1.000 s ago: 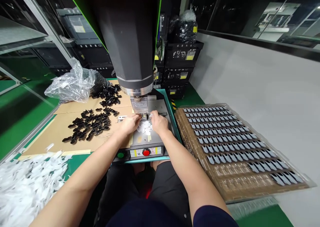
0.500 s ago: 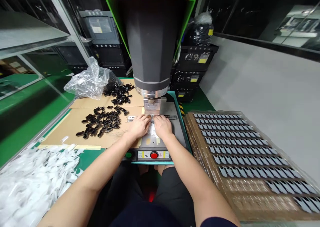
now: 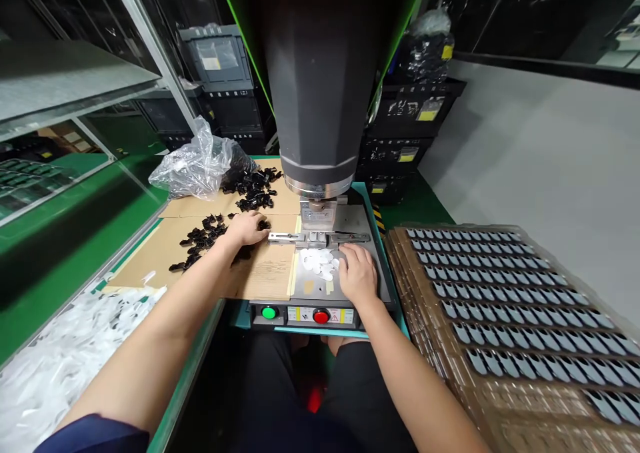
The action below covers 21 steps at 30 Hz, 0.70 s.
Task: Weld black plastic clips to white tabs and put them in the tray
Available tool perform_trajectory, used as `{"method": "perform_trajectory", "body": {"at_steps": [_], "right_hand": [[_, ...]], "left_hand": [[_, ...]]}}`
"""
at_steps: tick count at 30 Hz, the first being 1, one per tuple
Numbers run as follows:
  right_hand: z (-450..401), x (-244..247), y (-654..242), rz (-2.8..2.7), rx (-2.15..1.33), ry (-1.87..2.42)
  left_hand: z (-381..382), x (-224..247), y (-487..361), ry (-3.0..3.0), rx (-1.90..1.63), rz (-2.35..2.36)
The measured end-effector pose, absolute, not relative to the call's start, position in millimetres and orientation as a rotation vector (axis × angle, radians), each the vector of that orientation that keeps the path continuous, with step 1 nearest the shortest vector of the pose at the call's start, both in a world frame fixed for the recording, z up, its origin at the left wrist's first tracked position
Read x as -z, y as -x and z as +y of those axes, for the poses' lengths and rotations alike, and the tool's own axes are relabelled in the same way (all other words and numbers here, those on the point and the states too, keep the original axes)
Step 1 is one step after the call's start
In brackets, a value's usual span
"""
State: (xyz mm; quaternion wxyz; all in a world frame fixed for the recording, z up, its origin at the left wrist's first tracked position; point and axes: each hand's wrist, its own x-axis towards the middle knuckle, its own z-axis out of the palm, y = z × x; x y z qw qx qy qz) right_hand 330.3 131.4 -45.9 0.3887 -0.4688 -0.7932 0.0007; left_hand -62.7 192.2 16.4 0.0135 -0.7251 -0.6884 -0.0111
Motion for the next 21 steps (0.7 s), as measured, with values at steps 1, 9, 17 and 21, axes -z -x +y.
{"method": "perform_trajectory", "body": {"at_steps": [1,9,17,21], "right_hand": [[131.4,45.8,-329.1,-2.023,-0.008,1.208],[130.5,42.7,-326.3,-2.028,-0.052,1.262],[128.7,44.1,-327.0,-2.000,-0.039,1.281],[128.9,46.0,-325.4,-1.995,-0.031,1.272]], "left_hand": [[195.8,-15.3,62.9,2.276,-0.029,-2.123],[205.1,-16.1,44.3,2.344,-0.143,-2.065],[163.3,-47.3,49.6,2.366,0.089,-1.988],[112.3,-38.1,20.6,2.578,0.254,-1.863]]}}
